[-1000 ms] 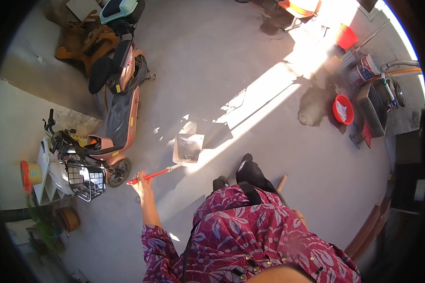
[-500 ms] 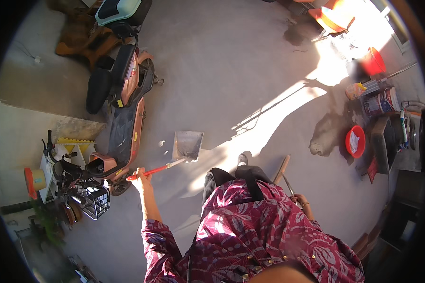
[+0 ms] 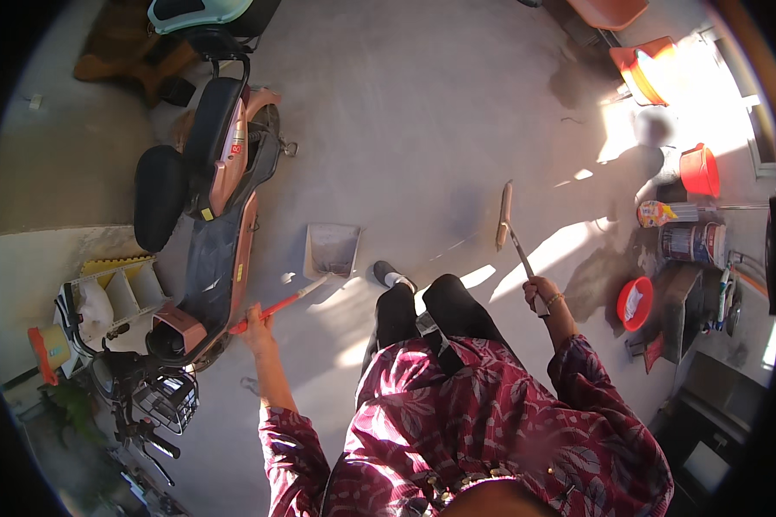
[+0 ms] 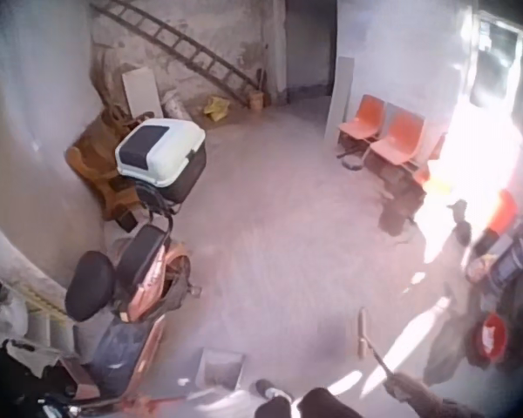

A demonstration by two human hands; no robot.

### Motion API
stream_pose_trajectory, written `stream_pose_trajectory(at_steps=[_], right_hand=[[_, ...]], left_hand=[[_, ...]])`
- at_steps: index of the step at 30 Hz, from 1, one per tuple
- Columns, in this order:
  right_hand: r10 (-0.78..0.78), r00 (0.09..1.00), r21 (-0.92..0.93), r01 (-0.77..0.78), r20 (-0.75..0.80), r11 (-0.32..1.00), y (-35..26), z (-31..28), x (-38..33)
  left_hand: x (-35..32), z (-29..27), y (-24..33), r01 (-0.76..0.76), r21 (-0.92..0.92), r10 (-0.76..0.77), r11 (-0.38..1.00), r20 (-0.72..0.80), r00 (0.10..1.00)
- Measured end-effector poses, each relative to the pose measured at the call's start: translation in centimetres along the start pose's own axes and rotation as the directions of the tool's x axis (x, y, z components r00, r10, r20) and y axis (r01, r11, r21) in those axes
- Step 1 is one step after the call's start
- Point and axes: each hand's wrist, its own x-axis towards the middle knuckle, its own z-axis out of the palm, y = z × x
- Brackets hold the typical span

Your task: The person sweeps a concrete floor using a broom and dustpan, collecting debris into the dustpan and emptying it into a bucket. They then pick up a laundry basket and walk into an indoor room, placing the basket on a table.

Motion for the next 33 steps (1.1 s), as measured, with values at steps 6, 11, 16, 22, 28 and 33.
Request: stream_pose_trajectory(at_steps=[6, 11, 16, 22, 28, 33], right_hand=[[-0.295, 0.872, -0.291, 0.421, 0.39, 0.859, -11.1, 5.9, 7.9], [-0.141, 0.985, -0.091, 0.132, -0.096, 0.987, -20.3, 20.8, 12.2], [-0.174, 0.978, -0.178, 0.152, -0.115, 0.972, -24.8, 30.5, 21.6], [-0.393, 0.917, -0.807, 0.183, -0.065, 0.562, -11.9, 37.1, 29.4], [0.06, 0.985, -0.975, -0.153, -0.164, -0.163, 4.1, 35.1, 14.8], [0.508, 0.849, -0.978, -0.2, -0.147, 0.053, -2.6, 32.8, 13.0]], left_hand=[[2.1, 4.1, 2.3, 0.07, 0.103, -0.069, 0.992, -0.02, 0.997], [1.2, 6.2, 4.5, 0.076, 0.177, -0.07, 0.981, -0.041, 0.997], [1.7, 6.3, 4.8, 0.078, 0.21, -0.065, 0.975, -0.067, 0.996], [2.4, 8.0, 6.5, 0.068, 0.301, -0.068, 0.951, -0.011, 0.998], [3.2, 8.6, 6.5, 0.074, 0.329, -0.071, 0.941, -0.023, 0.997], [4.1, 8.4, 6.4, 0.085, 0.319, -0.07, 0.944, -0.058, 0.996]])
